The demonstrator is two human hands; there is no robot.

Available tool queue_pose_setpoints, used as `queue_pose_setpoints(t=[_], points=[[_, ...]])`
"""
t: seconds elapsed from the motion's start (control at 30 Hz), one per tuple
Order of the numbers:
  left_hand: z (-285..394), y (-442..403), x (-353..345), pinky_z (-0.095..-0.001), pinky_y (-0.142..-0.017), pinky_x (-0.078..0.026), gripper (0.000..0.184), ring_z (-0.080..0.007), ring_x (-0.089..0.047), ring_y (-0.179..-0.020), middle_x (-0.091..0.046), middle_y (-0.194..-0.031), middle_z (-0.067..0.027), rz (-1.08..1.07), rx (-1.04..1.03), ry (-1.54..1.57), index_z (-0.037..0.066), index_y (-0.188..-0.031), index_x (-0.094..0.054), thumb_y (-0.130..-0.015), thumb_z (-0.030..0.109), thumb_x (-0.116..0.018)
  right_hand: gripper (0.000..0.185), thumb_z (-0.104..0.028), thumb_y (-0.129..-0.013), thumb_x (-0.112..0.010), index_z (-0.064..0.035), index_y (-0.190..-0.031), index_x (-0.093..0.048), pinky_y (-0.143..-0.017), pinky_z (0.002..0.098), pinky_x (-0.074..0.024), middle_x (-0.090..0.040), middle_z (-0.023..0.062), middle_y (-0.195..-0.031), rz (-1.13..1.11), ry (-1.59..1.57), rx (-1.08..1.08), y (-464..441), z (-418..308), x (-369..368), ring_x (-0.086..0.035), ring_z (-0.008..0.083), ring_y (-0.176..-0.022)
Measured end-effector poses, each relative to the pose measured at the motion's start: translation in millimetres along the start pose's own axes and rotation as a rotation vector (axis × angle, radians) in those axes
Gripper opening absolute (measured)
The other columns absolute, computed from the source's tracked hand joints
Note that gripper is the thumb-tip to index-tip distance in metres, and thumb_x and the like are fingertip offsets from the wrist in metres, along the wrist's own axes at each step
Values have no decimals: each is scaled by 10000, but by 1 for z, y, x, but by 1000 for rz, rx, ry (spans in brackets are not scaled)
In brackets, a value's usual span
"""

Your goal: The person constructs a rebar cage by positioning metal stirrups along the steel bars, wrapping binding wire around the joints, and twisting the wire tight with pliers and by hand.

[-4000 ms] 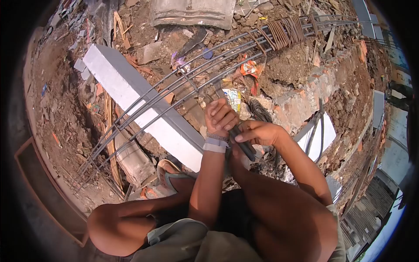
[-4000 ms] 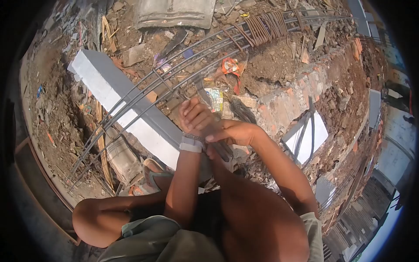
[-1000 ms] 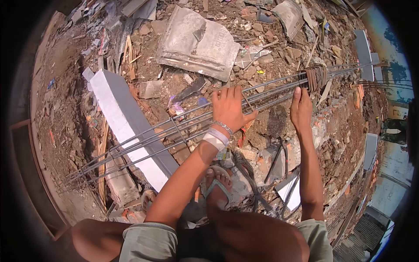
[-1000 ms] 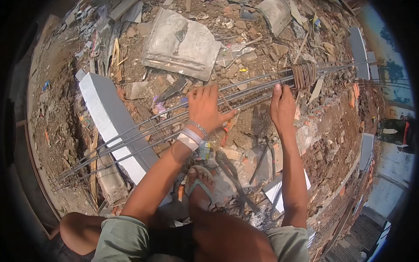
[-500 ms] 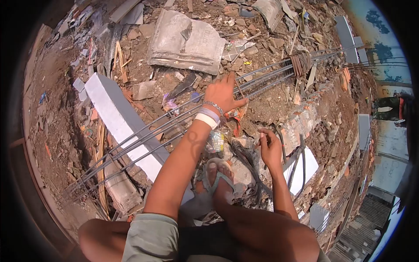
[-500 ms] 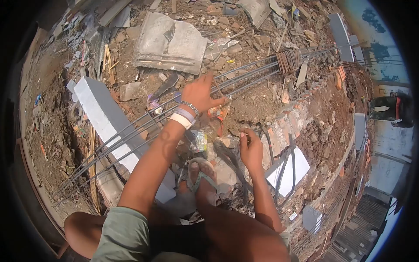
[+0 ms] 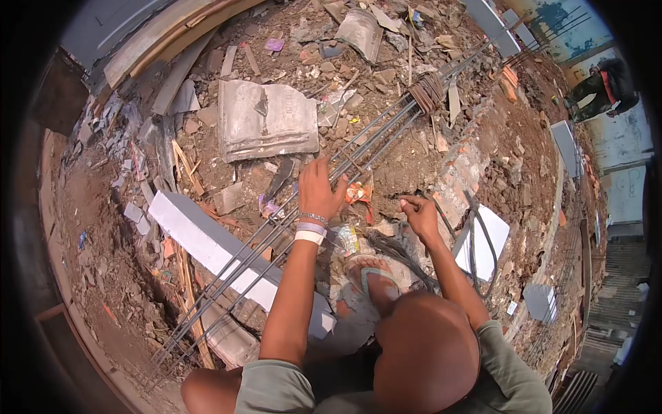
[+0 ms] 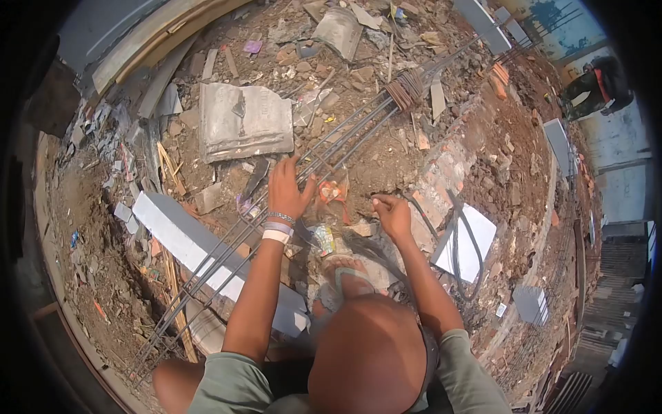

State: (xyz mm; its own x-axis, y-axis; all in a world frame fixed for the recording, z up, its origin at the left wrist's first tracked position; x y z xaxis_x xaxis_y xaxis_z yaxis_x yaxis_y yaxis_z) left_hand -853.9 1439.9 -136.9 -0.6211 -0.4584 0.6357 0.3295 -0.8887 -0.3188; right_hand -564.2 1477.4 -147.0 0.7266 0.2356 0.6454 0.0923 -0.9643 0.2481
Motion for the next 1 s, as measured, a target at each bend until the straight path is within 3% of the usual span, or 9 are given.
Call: queue_pose_setpoints(t=[0.13,0.33,0.53,0.63,0.73,0.83,1.0], points=[[3,-4,0,-465,-983,-438,440,-405,-545,-1145,-564,-1214,-217,20,67,81,1,-1244,-557,-882,224,-670,264,-149,-922,-669,28,-1113,-714,-697,266,-535,-757,134,-867,-81,42,15,-19,7,-27,-722,140,-790],[18,-16,-14,-462,-956,-430,308,-360,-538,-1087,-574,-1135,-158,108,39,-18,62,-1169,-628,-875,136,-680,266,-140,-943,-661,48,-1126,-701,-657,266,-507,-747,117,-885,-88,-361,59,-54,26,-67,-665,106,-765],[56,-68,-35,-434,-913,-437,222,-313,-537,-1064,-586,-1090,-92,-115,-247,-268,108,-1081,-683,-859,122,-685,322,-175,-979,-632,26,-1228,-659,-760,259,-495,-731,103,-987,-293,-677,-19,-79,27,-87,-629,93,-864],[56,-81,-43,-433,-889,-439,191,-294,-553,-1013,-602,-1006,-79,-332,-256,-350,102,-1033,-699,-843,125,-691,344,-193,-985,-635,37,-1241,-642,-787,262,-499,-728,101,-993,-392,-726,-17,-88,17,-87,-634,99,-880],[67,-83,-39,-430,-836,-445,123,-282,-573,-926,-606,-888,-73,-326,-335,-425,79,-941,-710,-838,146,-702,356,-208,-982,-652,49,-1228,-637,-764,274,-515,-730,78,-960,-461,-715,-10,-92,1,-81,-649,109,-852],[84,-70,-29,-424,-776,-451,108,-289,-585,-847,-608,-824,-79,-276,-224,-364,59,-857,-711,-823,161,-721,310,-177,-988,-624,48,-1199,-650,-664,277,-509,-724,73,-942,-396,-737,-23,-94,-9,-88,-627,91,-777],[110,-25,-32,-402,-724,-457,144,-287,-598,-809,-630,-830,-87,-39,-47,-236,52,-842,-722,-825,195,-738,232,-107,-983,-613,47,-1150,-660,-609,241,-472,-693,48,-855,-403,-872,-25,-102,-4,-113,-589,64,-725]])
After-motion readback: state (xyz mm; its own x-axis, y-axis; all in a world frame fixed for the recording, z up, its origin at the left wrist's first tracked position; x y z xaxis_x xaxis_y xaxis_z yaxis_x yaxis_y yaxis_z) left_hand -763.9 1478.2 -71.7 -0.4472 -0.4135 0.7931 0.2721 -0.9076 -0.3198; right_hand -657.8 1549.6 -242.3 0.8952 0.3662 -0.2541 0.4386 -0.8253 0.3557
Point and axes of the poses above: each hand's wrist, its own y-axis away from the middle knuckle, its own x-axis out of the back of the hand, z = x × y, the point moved 5 cm from there along -y, towards the middle knuckle
